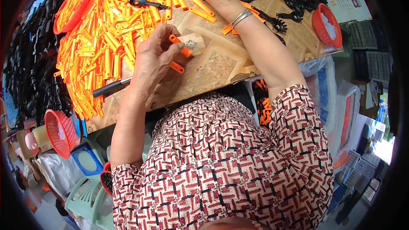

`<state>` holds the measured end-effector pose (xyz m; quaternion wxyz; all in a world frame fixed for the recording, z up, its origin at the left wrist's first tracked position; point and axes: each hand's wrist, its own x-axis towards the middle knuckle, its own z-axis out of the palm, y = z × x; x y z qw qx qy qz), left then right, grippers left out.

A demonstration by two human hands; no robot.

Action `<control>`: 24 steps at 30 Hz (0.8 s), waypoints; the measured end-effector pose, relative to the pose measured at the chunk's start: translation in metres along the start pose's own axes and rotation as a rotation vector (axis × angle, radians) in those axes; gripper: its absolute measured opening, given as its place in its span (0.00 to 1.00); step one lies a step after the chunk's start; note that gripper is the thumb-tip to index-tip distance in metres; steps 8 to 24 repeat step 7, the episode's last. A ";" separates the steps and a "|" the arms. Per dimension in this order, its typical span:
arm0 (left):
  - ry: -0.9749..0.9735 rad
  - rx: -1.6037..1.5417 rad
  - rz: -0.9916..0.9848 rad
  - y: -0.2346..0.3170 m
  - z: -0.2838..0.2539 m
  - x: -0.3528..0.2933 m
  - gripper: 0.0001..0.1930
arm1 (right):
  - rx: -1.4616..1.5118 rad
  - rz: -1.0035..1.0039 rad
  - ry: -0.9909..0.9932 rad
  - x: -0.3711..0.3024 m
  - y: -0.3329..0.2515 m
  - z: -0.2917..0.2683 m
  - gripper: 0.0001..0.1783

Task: The person assembles small plastic components by inserting orange plastic handles into black plastic heads. They use a small hammer to tap the handles into place, ensuring a secure fit. The person works at a wooden table, handling the parts one by one and placing the finished items on the table.

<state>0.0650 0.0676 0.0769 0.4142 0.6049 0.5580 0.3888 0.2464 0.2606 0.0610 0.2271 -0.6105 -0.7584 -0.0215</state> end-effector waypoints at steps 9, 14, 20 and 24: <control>-0.040 0.482 0.212 -0.013 -0.009 -0.001 0.04 | 0.890 0.503 -0.519 0.007 0.024 0.002 0.17; -0.040 0.482 0.212 -0.013 -0.009 -0.001 0.04 | 0.890 0.503 -0.519 0.007 0.024 0.002 0.17; -0.040 0.482 0.212 -0.013 -0.009 -0.001 0.04 | 0.890 0.503 -0.519 0.007 0.024 0.002 0.17; -0.040 0.482 0.212 -0.013 -0.009 -0.001 0.04 | 0.890 0.503 -0.519 0.007 0.024 0.002 0.17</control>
